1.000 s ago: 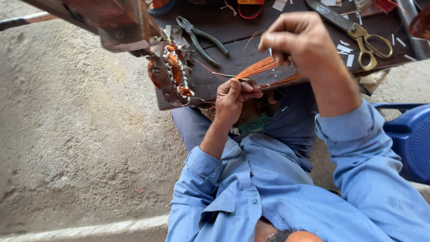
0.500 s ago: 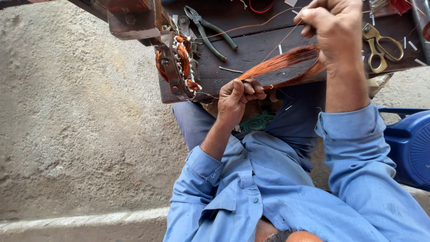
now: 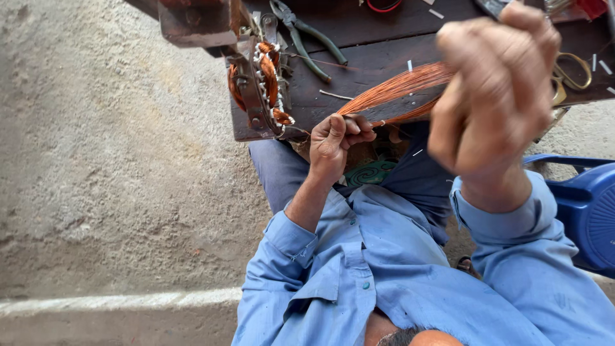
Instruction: The person winds copper wire into the slots of a motor stator, inserts white insulating spacers between coils, and trims excess wire using shears. The work is performed by hand with occasional use of pliers and shears.
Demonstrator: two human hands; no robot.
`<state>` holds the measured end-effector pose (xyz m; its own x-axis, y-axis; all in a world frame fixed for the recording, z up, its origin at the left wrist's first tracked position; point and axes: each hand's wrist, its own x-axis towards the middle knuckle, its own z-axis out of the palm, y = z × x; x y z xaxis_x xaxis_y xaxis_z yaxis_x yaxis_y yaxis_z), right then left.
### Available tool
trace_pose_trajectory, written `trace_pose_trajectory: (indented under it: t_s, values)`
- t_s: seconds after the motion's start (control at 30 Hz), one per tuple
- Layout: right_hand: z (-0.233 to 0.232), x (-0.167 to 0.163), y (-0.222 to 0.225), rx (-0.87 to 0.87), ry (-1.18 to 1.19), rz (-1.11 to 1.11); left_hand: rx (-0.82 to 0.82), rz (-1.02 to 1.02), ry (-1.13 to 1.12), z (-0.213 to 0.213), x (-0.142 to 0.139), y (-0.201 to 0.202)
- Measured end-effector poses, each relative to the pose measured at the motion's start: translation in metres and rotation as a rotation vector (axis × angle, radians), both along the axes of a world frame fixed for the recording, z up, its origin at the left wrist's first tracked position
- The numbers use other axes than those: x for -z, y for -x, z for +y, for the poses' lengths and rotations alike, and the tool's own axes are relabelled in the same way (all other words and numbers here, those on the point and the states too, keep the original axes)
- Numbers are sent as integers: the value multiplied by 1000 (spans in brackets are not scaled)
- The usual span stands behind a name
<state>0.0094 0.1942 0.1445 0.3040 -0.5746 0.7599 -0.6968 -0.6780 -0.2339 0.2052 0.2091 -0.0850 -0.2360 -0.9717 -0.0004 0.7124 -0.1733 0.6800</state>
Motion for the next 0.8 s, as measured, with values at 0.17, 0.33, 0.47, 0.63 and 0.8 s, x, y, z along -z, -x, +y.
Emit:
trace_pose_trajectory:
  t_s: [0.17, 0.33, 0.47, 0.63, 0.8]
  values:
    - [-2, 15, -28, -109, 36, 278, -51, -174, -48, 0, 16, 3]
    - [-41, 46, -34, 94, 49, 616, 17, -23, -27, -3, 10, 3]
    - [-62, 62, -6, -36, -99, 377, 9, 15, -45, -4, -1, -1]
    - [-57, 63, 31, 209, -153, 397, -12, 91, -84, -6, -8, -2]
    - [-6, 56, 22, -50, -144, 74, -79, 69, -121, -10, -20, -10]
